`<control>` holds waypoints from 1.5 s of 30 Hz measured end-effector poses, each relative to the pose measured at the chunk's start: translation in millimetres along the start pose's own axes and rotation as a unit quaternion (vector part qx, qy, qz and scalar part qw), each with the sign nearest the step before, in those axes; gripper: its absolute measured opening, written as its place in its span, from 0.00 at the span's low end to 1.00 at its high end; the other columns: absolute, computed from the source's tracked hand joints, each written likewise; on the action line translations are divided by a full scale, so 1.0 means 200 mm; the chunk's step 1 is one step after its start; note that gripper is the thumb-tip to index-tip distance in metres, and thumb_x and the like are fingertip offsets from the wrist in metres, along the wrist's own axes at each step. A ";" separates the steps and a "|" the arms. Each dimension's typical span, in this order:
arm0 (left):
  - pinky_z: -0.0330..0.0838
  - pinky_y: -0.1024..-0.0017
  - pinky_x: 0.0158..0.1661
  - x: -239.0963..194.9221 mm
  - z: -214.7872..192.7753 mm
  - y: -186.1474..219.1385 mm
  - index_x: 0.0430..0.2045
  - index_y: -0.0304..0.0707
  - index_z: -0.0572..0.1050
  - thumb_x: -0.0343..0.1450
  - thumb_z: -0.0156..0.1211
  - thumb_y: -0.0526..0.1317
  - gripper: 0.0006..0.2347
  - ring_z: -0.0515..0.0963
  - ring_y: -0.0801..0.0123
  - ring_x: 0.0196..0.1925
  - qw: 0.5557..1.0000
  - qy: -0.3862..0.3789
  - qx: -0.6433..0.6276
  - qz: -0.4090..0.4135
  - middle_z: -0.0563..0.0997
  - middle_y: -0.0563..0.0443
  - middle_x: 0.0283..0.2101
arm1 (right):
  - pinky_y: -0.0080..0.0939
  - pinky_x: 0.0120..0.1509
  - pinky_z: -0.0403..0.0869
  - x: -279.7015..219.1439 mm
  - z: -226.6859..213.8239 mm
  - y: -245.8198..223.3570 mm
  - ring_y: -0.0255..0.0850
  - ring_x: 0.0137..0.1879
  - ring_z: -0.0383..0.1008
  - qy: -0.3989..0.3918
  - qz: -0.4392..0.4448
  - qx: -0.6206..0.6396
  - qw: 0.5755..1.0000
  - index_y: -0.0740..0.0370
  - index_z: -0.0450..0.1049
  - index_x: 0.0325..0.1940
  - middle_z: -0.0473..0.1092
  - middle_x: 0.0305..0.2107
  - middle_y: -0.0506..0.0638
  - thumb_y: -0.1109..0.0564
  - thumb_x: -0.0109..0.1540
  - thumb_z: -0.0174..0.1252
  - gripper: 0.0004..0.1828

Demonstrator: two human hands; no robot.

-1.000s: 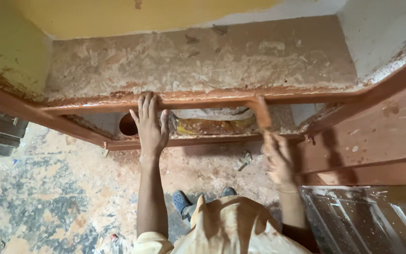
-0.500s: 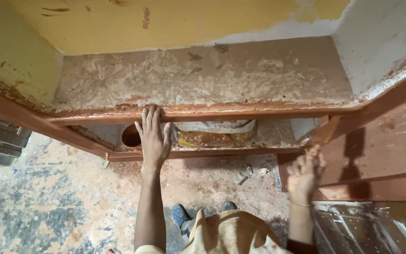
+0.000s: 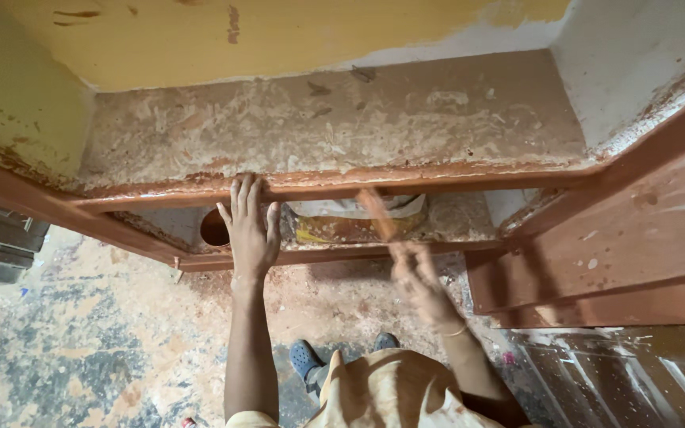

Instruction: The person paints a wooden door frame with a paintbrush, applying brown paint to the horizontal and vertical sections. The person repeatedly dips the brush into a paint can and continues brushing along the frame edges.

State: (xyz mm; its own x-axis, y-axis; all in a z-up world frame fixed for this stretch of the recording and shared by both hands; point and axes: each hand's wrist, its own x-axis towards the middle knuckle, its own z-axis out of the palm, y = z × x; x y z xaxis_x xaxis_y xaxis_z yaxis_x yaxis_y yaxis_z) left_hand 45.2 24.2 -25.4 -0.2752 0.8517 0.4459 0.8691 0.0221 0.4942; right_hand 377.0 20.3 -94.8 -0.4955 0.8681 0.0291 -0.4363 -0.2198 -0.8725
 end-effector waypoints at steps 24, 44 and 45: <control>0.36 0.39 0.71 0.00 0.01 0.02 0.68 0.37 0.61 0.79 0.48 0.48 0.23 0.50 0.47 0.78 1.000 0.007 0.005 0.008 0.60 0.41 0.73 | 0.25 0.17 0.66 -0.11 -0.08 -0.02 0.27 0.21 0.61 0.071 -0.131 0.001 0.989 0.49 0.57 0.63 0.64 0.27 0.41 0.51 0.72 0.43 0.14; 0.37 0.38 0.71 0.00 0.02 0.01 0.68 0.36 0.60 0.79 0.46 0.49 0.24 0.50 0.45 0.78 1.000 0.010 0.004 0.015 0.59 0.39 0.73 | 0.23 0.23 0.63 -0.33 -0.57 -0.49 0.26 0.29 0.62 0.381 -0.218 0.068 0.896 0.50 0.68 0.62 0.67 0.34 0.39 0.55 0.73 0.53 0.13; 0.37 0.38 0.71 0.00 0.02 0.01 0.68 0.36 0.60 0.78 0.46 0.49 0.24 0.50 0.44 0.78 1.000 0.011 0.004 0.017 0.59 0.39 0.73 | 0.23 0.23 0.62 -0.29 -0.54 -0.47 0.26 0.32 0.64 0.367 -0.226 0.071 0.900 0.53 0.68 0.62 0.68 0.38 0.39 0.56 0.74 0.54 0.12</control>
State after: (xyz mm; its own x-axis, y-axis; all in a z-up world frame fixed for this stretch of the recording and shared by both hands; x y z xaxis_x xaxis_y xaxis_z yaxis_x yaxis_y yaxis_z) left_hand 49.7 26.1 -27.4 -0.2542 0.8399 0.4796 0.8818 -0.0024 0.4716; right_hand 527.5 39.5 -68.2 0.3632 0.9317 -0.0101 -0.5855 0.2198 -0.7803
